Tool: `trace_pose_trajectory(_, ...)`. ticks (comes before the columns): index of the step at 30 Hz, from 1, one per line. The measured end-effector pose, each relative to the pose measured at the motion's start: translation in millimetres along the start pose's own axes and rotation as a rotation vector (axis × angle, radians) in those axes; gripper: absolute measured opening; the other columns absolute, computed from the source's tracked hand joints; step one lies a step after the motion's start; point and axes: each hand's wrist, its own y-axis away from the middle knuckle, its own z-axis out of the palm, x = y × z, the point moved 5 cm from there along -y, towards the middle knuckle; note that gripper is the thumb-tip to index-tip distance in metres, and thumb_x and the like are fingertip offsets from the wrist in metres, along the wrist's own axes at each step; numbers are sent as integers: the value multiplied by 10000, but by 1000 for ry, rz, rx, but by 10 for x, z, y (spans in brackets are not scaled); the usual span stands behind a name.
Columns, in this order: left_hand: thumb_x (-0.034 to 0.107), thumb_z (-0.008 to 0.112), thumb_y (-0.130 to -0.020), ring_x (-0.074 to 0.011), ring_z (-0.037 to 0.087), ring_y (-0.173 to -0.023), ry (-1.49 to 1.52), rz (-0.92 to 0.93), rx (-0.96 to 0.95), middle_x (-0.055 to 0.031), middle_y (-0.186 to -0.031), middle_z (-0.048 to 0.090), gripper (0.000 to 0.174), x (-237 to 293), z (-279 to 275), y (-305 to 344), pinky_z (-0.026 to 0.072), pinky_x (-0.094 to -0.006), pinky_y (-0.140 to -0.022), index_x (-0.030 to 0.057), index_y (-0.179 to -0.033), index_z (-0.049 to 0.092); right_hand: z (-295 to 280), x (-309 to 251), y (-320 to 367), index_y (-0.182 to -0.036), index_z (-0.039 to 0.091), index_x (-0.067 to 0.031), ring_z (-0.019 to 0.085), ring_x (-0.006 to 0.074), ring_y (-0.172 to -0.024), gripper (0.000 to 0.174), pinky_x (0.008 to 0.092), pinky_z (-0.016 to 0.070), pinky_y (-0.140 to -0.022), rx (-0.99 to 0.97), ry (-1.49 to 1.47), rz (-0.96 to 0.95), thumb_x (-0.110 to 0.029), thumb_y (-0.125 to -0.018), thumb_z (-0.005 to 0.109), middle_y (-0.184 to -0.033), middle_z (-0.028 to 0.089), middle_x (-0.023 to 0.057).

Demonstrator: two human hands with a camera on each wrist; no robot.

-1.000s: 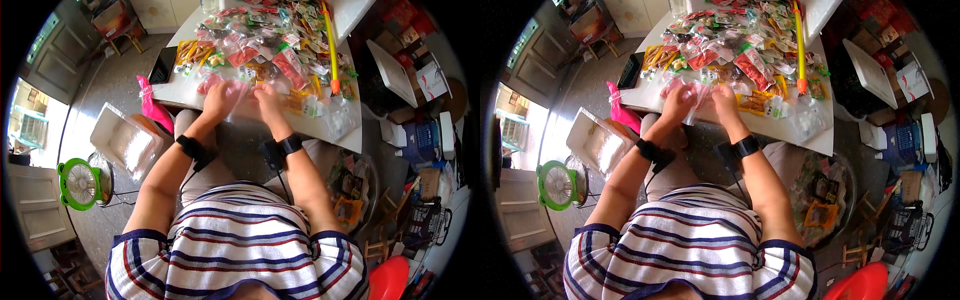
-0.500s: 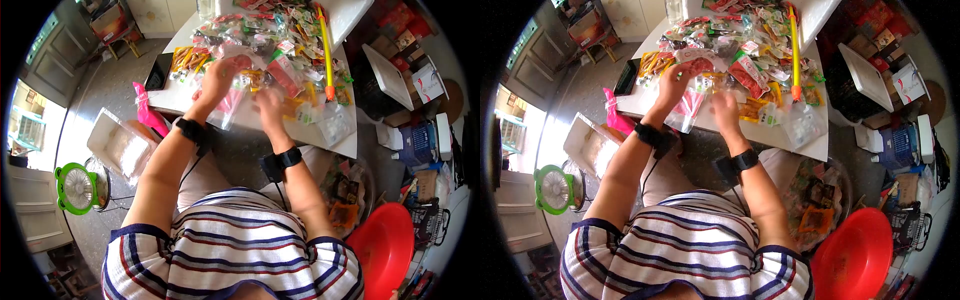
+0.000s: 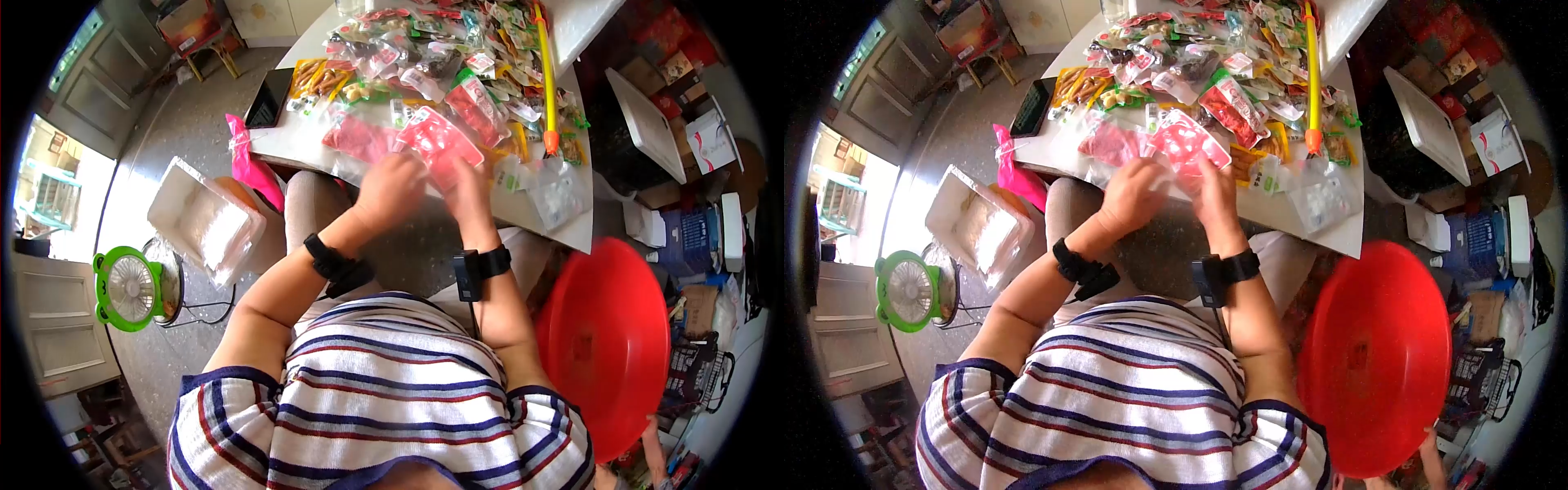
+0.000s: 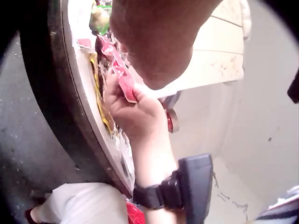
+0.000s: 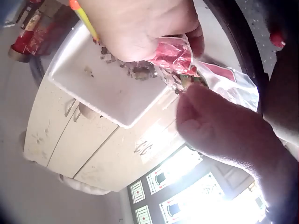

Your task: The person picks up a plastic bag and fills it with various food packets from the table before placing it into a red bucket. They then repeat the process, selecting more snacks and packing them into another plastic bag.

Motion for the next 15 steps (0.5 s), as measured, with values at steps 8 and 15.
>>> trace_pose_trajectory(8, 188, 494, -698, -331, 512, -655, -229, -527, -307, -146, -723, 519, 161, -720, 143, 349, 419, -382, -565, 39, -753, 521, -217, -102, 294, -1066, 419, -7, 557, 199, -822, 277, 336, 479, -658, 8, 53, 43, -97, -804, 418, -971, 531, 94)
trace_pose_trajectory(15, 150, 455, -721, -332, 508, -716, 59, -582, -173, -157, -746, 532, 134, -695, 100, 305, 407, -373, -607, 30, -728, 513, -126, 171, 358, -1066, 420, 18, 534, 224, -874, 294, 350, 448, -751, -81, -94, 137, -73, -786, 423, -1000, 514, 121)
